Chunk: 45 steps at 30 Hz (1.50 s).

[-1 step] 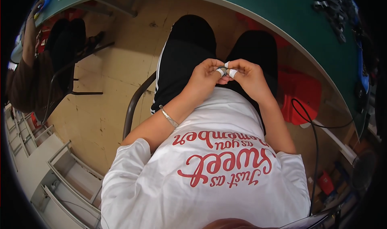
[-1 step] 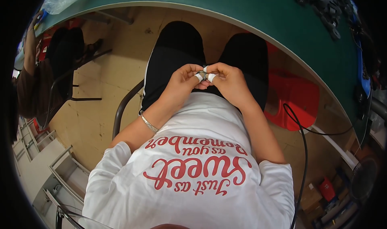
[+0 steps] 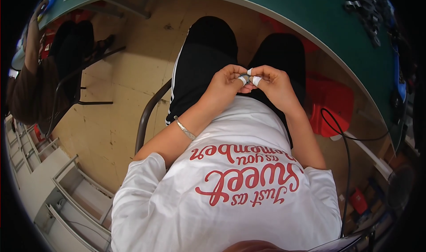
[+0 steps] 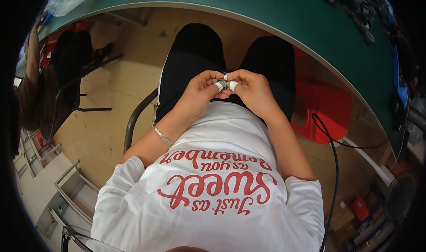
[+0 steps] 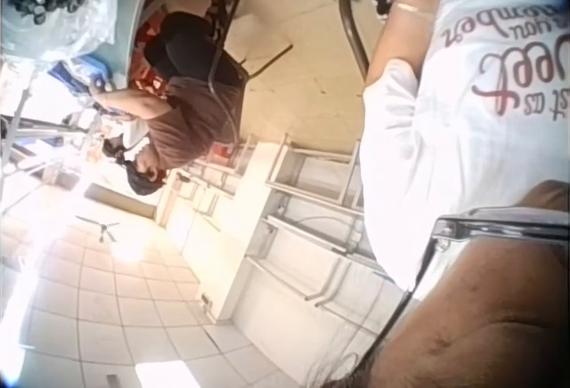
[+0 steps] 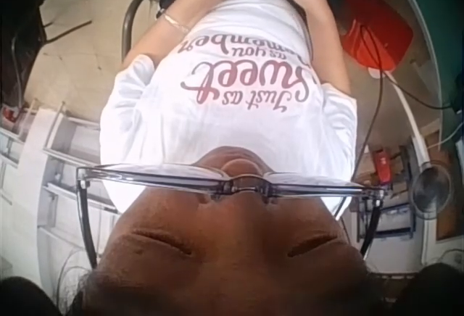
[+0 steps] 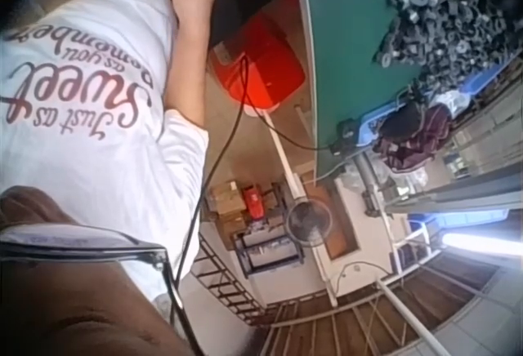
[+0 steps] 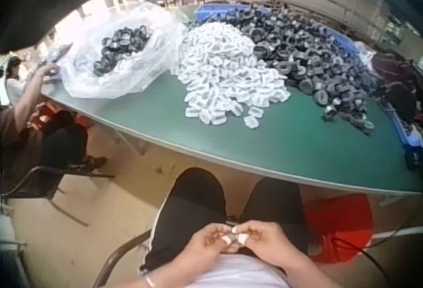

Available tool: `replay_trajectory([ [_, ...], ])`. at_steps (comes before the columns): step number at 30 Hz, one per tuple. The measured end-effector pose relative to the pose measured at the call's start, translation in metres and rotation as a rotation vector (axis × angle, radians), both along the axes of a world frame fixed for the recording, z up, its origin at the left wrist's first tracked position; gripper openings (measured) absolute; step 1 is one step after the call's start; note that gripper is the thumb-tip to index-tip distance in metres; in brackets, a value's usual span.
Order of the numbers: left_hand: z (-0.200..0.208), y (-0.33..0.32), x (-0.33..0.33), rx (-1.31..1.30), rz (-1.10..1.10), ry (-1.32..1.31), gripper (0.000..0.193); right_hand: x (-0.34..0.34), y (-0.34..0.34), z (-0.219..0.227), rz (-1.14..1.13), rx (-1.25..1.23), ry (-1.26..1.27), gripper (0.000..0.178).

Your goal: The person assembles small components by picking up plastic parts from the table and fitting them together by hand.

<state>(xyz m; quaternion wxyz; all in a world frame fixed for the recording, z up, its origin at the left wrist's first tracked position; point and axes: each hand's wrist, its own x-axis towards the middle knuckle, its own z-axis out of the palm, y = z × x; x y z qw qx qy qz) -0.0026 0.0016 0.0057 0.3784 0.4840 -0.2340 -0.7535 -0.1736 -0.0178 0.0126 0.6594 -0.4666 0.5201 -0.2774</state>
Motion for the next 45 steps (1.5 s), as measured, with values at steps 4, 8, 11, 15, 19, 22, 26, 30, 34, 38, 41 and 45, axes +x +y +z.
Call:
replay_trajectory([
  [4,0.003,-0.007,0.009,0.037,-0.18,0.073,0.021,-0.004,-0.001,0.004,0.115,0.004,0.092,0.014],
  [8,-0.001,-0.006,0.011,0.005,-0.24,0.043,0.022,-0.004,-0.001,0.008,0.132,0.001,0.077,0.014],
  [11,-0.003,-0.002,0.007,-0.09,-0.191,-0.035,0.021,-0.003,-0.001,0.007,0.098,0.007,0.035,0.015],
  [15,-0.002,-0.003,0.006,-0.025,-0.161,0.019,0.024,-0.006,-0.004,0.001,0.094,0.013,0.026,0.015],
  [19,0.003,-0.003,0.012,0.069,-0.159,0.118,0.032,-0.011,-0.005,-0.003,0.11,0.054,0.029,0.014],
  [22,0.002,0.001,0.011,0.026,-0.164,0.026,0.034,-0.008,-0.003,-0.005,0.137,0.001,0.058,0.011],
  [26,0.004,0.001,0.011,0.003,-0.195,0.016,0.034,-0.005,-0.002,-0.004,0.157,-0.044,0.168,0.011],
  [30,-0.004,0.008,0.01,0.168,-0.16,0.067,0.032,-0.001,-0.001,0.013,0.39,-0.148,0.422,0.013],
  [34,-0.013,0.01,0.013,0.224,-0.085,0.196,0.028,-0.002,0.005,-0.003,0.338,-0.078,0.321,0.015],
  [38,-0.013,0.003,0.018,0.194,0.043,0.275,0.034,-0.007,0.006,-0.015,0.042,0.146,-0.08,0.021],
  [41,-0.013,0.004,0.015,-0.046,0.029,0.009,0.044,-0.006,0.009,-0.019,-0.107,0.157,-0.073,0.023],
  [45,-0.008,0.011,0.009,-0.315,-0.072,-0.108,0.053,0.0,0.01,-0.011,-0.176,0.302,-0.236,0.023],
])
